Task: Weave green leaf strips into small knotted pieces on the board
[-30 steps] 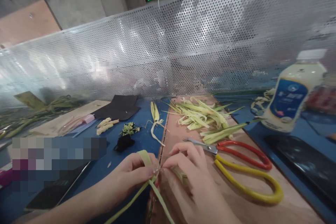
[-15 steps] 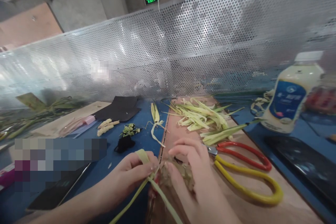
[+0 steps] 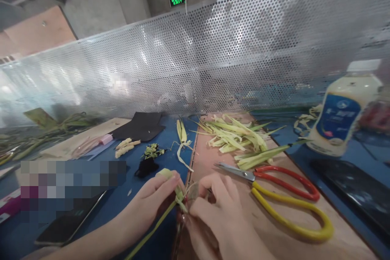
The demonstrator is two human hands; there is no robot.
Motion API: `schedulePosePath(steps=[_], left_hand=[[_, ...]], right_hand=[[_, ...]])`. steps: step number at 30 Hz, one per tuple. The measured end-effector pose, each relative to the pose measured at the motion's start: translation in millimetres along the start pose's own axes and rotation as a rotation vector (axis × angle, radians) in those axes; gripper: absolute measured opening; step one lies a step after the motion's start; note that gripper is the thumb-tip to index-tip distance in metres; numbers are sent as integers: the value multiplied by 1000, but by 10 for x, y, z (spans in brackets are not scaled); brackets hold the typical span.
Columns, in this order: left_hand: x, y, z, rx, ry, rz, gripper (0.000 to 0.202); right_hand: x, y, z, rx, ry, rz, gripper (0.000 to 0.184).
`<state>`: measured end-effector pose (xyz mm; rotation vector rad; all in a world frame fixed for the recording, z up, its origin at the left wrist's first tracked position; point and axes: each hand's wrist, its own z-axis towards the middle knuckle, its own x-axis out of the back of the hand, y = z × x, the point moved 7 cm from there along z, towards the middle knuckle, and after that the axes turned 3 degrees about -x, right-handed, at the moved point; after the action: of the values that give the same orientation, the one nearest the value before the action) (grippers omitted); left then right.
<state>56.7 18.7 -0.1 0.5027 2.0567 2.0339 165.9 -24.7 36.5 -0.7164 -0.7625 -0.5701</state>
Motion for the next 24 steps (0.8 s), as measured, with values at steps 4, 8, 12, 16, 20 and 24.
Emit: schedulePosePath(steps=[4, 8, 12, 16, 20, 24], left_hand=[[-5, 39, -15, -35, 9, 80, 39], [3, 89, -33, -108, 31, 108, 37], [17, 127, -45, -130, 63, 111, 33], [-14, 130, -48, -112, 7, 104, 34], [-15, 130, -59, -104, -5, 205, 31], [-42, 77, -91, -51, -52, 153, 26]], right_hand=[[37, -8, -8, 11, -19, 19, 13], [69, -23, -1, 48, -5, 7, 16], [44, -42, 13, 61, -47, -2, 16], [38, -37, -1, 66, -46, 11, 15], [45, 13, -17, 33, 42, 8, 6], [32, 35, -32, 61, 151, 10, 28]])
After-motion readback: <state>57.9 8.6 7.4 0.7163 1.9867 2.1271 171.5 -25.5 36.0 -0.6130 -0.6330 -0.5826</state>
